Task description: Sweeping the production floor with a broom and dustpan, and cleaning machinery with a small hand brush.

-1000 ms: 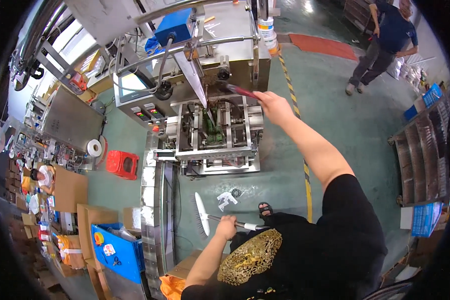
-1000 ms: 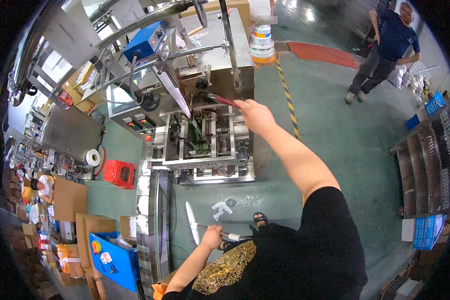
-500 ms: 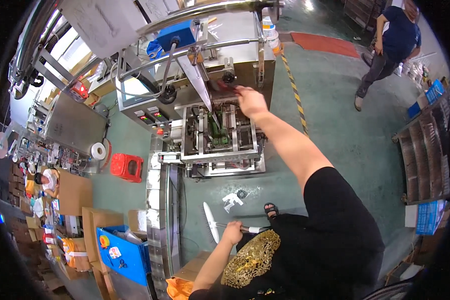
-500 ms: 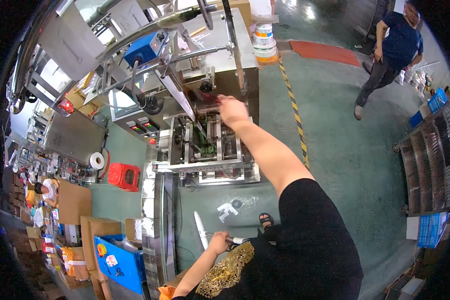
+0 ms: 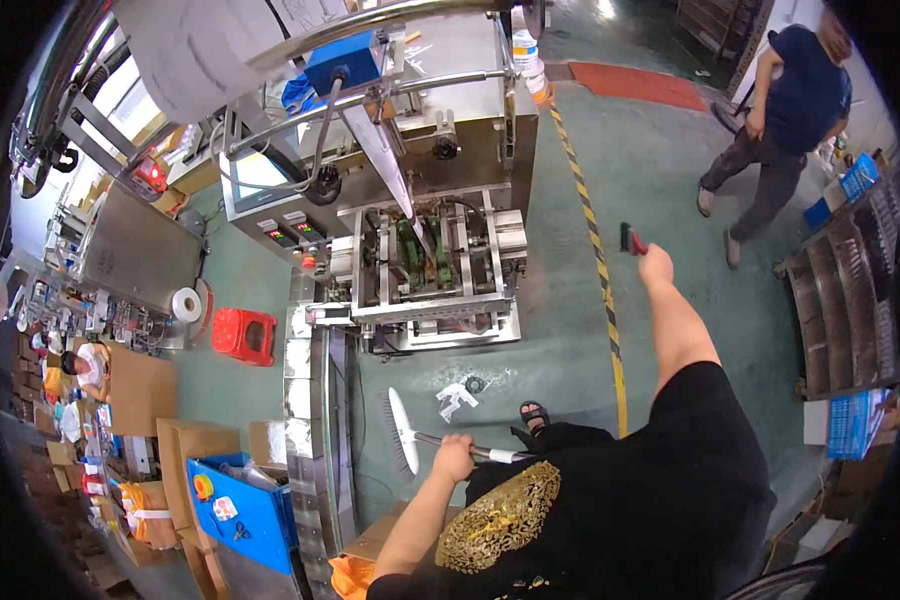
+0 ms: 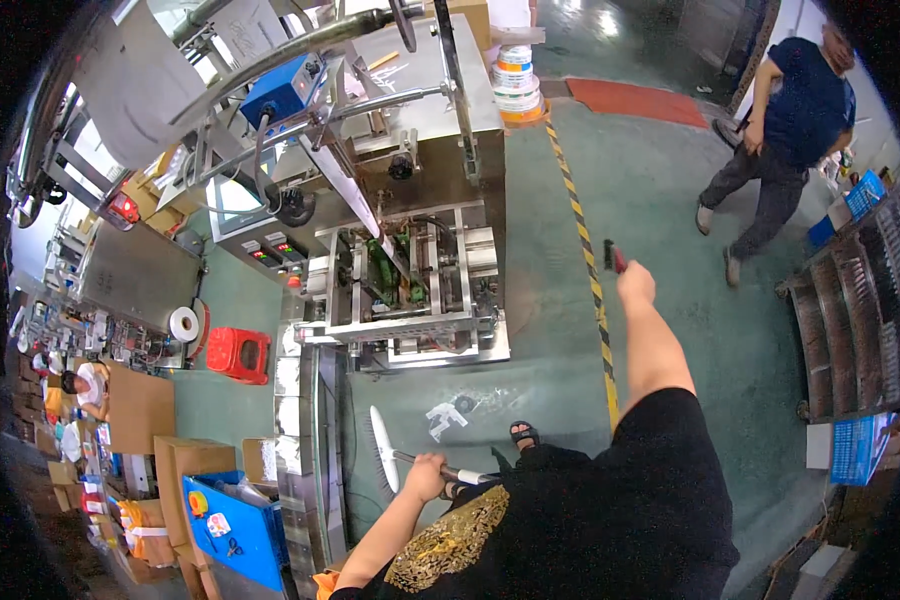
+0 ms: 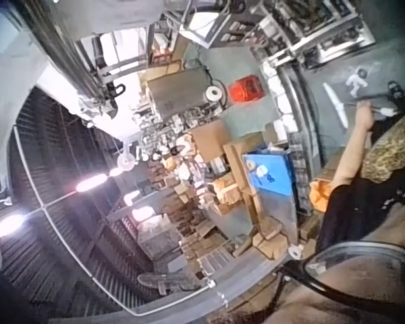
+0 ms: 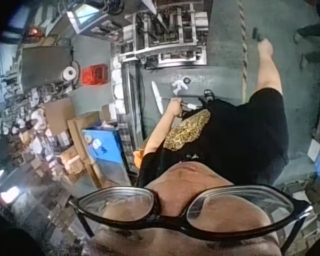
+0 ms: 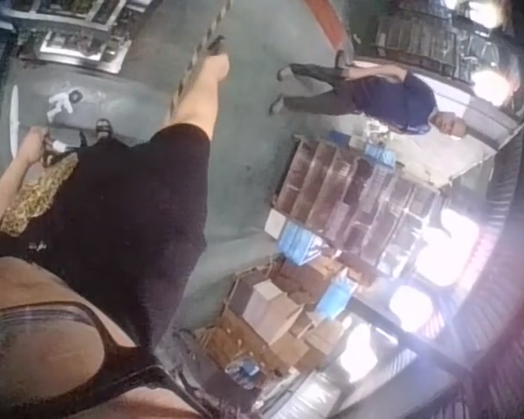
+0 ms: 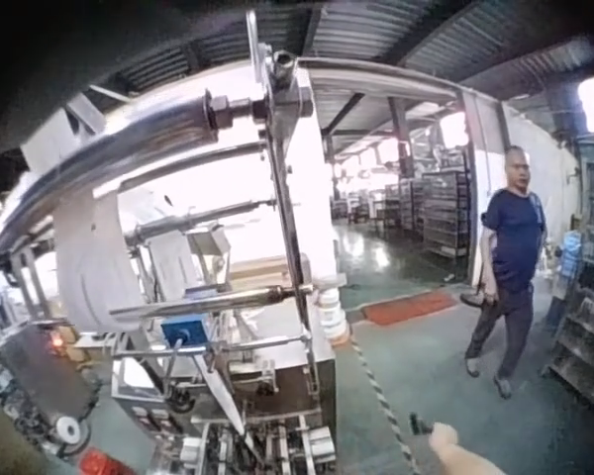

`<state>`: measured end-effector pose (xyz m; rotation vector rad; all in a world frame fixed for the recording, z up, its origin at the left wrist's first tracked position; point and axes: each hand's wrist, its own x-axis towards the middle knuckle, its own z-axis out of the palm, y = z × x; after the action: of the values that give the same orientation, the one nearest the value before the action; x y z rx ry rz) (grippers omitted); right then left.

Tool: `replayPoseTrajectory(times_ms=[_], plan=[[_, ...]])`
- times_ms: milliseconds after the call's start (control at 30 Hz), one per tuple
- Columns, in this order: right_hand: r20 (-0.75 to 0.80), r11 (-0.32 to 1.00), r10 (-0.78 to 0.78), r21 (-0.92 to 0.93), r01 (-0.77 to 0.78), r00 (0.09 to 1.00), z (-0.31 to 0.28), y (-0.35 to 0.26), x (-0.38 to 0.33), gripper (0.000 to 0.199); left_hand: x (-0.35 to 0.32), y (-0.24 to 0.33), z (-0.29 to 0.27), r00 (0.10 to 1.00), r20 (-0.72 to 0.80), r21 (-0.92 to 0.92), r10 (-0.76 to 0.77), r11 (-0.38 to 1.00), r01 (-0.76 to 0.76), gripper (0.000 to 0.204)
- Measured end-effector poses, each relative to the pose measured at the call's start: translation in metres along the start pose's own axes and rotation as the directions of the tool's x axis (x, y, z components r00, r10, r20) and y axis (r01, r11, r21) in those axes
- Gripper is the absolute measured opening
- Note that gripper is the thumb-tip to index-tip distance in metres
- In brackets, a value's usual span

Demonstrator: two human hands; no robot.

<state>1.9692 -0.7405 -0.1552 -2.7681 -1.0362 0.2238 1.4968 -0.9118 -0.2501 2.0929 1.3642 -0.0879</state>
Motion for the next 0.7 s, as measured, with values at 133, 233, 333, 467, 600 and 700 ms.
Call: replayPoseTrajectory(times_ms=[133, 233, 333, 467, 600, 700], plan=[[-0.37, 0.716, -0.58, 0.192, 0.671, 0.726, -0.024, -0.021, -0.013, 0.024, 0.004, 0.012, 0.0, 0.998, -0.001, -0.062, 0.056, 0.997, -0.056, 0.01], [-0.352, 0.565, -0.742, 0.128, 0.815, 0.57, -0.052, -0.073, -0.028, 0.026, 0.01, 0.017, -0.002, 0.996, 0.002, -0.061, 0.089, 0.994, -0.088, 0.011], [-0.279, 0.481, -0.825, 0.11, 0.87, 0.492, -0.062, -0.131, -0.04, 0.028, 0.013, 0.018, -0.002, 0.997, 0.029, -0.04, 0.072, 0.997, -0.071, 0.011], [-0.197, 0.444, -0.867, 0.116, 0.889, 0.459, -0.05, -0.197, -0.043, 0.03, 0.009, 0.018, 0.001, 0.999, 0.015, -0.073, 0.039, 0.997, -0.038, 0.012], [-0.031, 0.388, -0.919, 0.114, 0.915, 0.393, -0.032, -0.243, -0.045, 0.03, 0.001, 0.013, 0.008, 0.999, 0.032, -0.092, -0.011, 0.996, 0.014, 0.014], [-0.074, 0.324, -0.937, 0.176, 0.93, 0.34, -0.02, -0.268, -0.051, 0.031, -0.003, 0.009, 0.012, 0.998, 0.052, -0.106, -0.031, 0.994, 0.037, 0.015]])
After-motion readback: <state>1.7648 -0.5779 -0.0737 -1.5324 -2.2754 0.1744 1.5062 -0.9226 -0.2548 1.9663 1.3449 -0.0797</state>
